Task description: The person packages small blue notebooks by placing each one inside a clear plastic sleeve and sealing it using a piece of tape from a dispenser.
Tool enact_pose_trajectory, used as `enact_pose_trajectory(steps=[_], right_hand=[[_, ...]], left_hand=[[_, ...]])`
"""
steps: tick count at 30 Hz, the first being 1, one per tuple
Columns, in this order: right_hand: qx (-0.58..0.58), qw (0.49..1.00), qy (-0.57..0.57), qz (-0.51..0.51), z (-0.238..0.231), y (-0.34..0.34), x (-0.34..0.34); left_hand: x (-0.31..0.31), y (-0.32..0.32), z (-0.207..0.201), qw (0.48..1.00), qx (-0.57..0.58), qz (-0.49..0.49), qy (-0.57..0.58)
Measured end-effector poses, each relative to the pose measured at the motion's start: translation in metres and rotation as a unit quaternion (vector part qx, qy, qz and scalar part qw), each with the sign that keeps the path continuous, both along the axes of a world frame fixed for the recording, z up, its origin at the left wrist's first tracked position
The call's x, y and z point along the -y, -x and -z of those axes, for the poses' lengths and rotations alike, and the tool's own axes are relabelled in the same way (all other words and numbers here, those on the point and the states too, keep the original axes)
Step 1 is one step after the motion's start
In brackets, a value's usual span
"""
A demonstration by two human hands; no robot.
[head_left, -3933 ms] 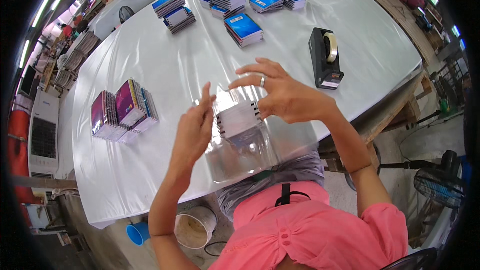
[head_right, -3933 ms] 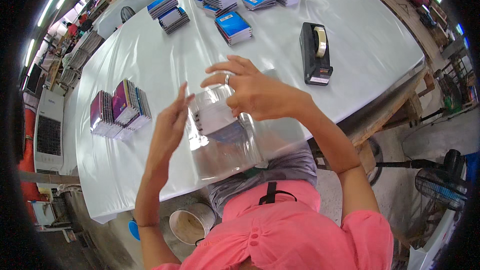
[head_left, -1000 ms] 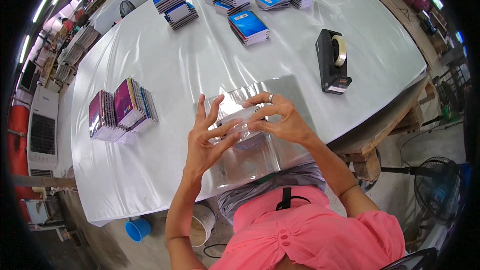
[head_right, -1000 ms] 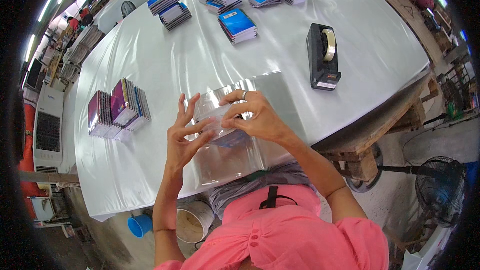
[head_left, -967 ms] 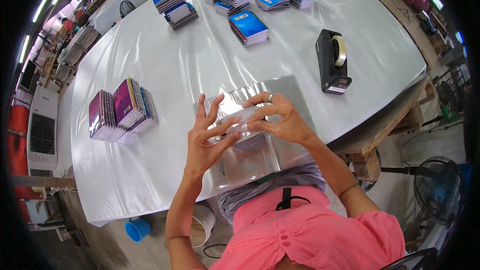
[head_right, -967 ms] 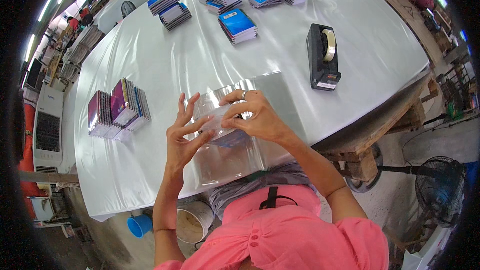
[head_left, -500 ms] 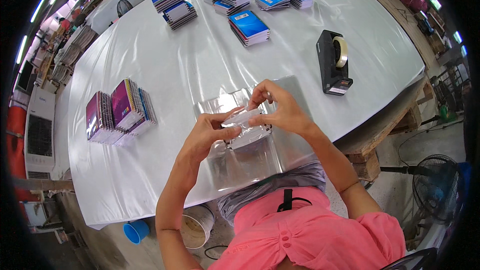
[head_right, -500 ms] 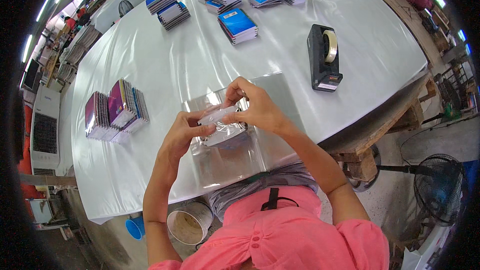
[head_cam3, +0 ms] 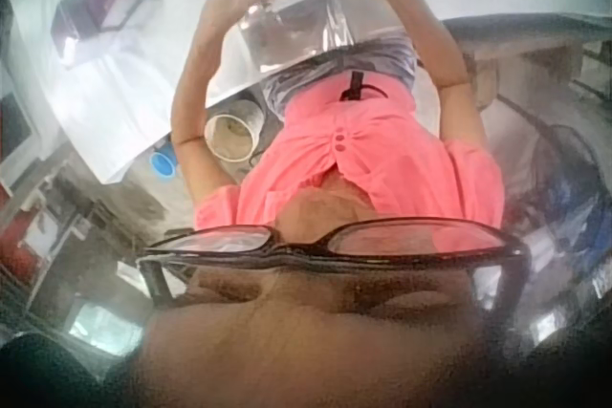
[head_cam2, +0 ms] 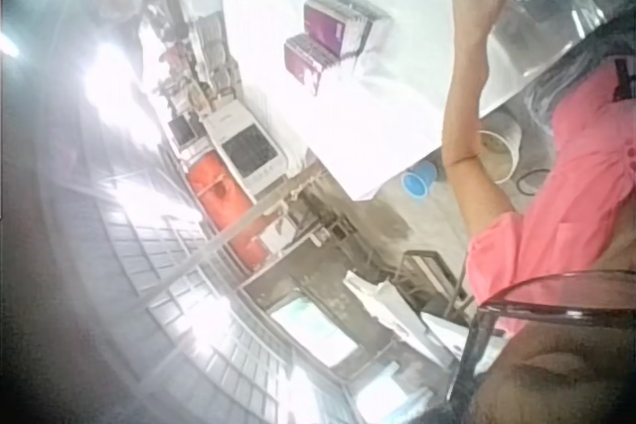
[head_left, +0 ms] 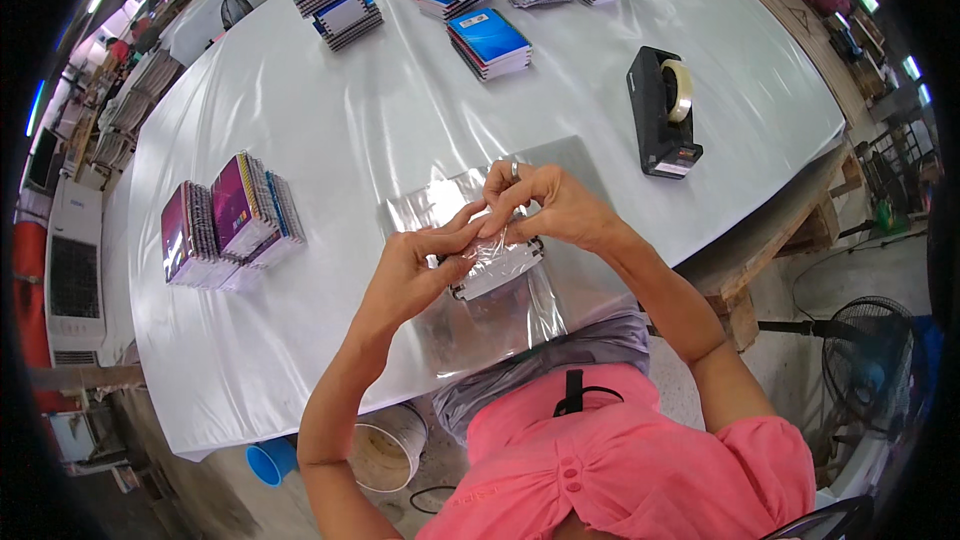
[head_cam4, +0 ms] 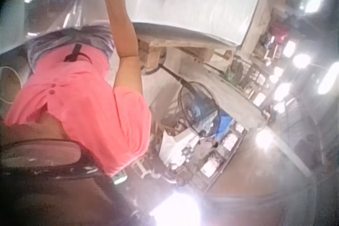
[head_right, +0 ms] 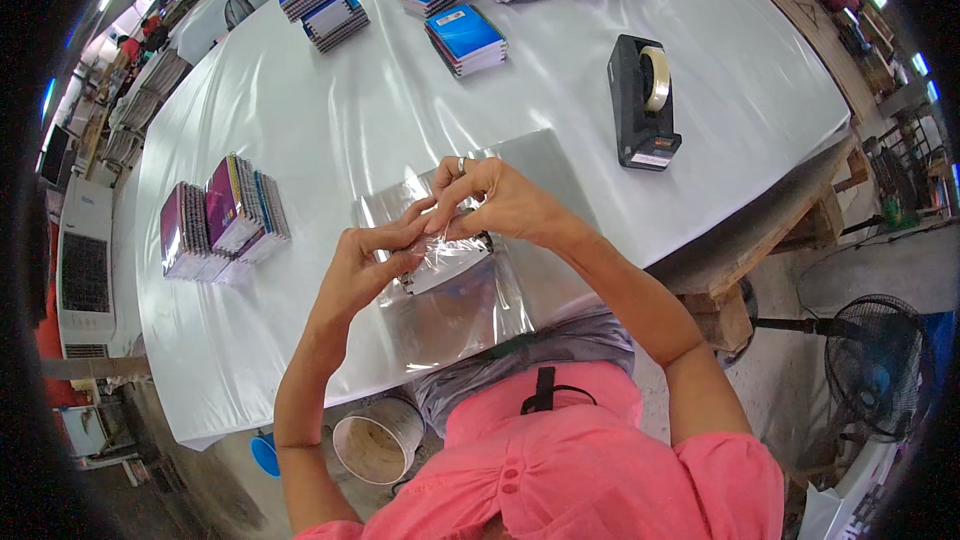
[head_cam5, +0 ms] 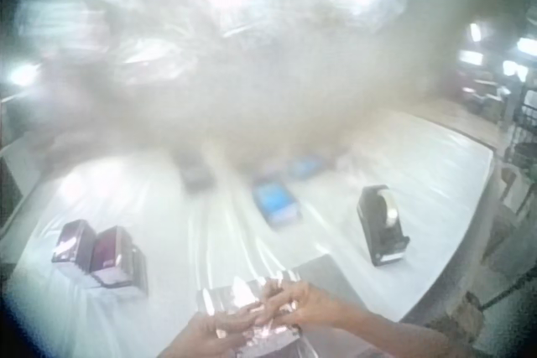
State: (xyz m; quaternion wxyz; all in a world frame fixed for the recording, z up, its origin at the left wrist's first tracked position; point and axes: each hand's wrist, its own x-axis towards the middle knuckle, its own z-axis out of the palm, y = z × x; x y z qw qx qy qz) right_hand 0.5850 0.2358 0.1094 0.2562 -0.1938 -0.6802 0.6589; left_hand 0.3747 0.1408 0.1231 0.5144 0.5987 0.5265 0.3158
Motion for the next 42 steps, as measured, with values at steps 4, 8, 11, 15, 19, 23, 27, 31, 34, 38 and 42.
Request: enact_pose_trajectory(steps=[4,8,11,15,19,23,27,31,34,38,42], right_hand=[[0.001,0.998,-0.063,0.018,0.002,-0.002,0.002],[0.042,0.989,-0.140,0.012,-0.006,-0.010,0.003],[0.112,0.939,-0.323,-0.042,-0.022,-0.025,0.005],[0.153,0.868,-0.472,0.013,-0.018,-0.034,0.022],[0.166,0.826,-0.534,0.073,-0.014,-0.034,0.039],[0.164,0.803,-0.564,0.103,-0.003,-0.031,0.052],[0.147,0.797,-0.566,0.152,0.011,-0.031,0.061],[0.131,0.874,-0.402,0.241,-0.001,-0.064,0.037],[0.160,0.813,-0.270,0.490,0.012,-0.138,-0.027],[0.291,0.716,-0.201,0.602,0.037,-0.210,-0.087],[0.211,0.790,0.222,0.530,0.023,-0.213,-0.095]], left_hand=[[0.002,-0.004,-0.002,0.971,-0.199,0.025,-0.131],[0.001,-0.005,-0.010,0.966,-0.223,0.045,-0.123],[0.001,-0.001,-0.009,0.950,-0.277,0.069,-0.124],[-0.002,-0.003,-0.014,0.929,-0.317,0.095,-0.164],[0.006,-0.002,-0.035,0.865,-0.421,0.180,-0.203],[0.026,-0.022,-0.036,0.825,-0.475,0.159,-0.262],[0.037,-0.031,-0.027,0.793,-0.524,0.093,-0.298],[0.039,-0.030,-0.024,0.785,-0.527,0.071,-0.317],[0.036,-0.037,-0.024,0.784,-0.520,0.073,-0.332],[0.036,-0.035,-0.026,0.781,-0.514,0.074,-0.347],[0.037,-0.037,-0.028,0.793,-0.500,0.070,-0.342]])
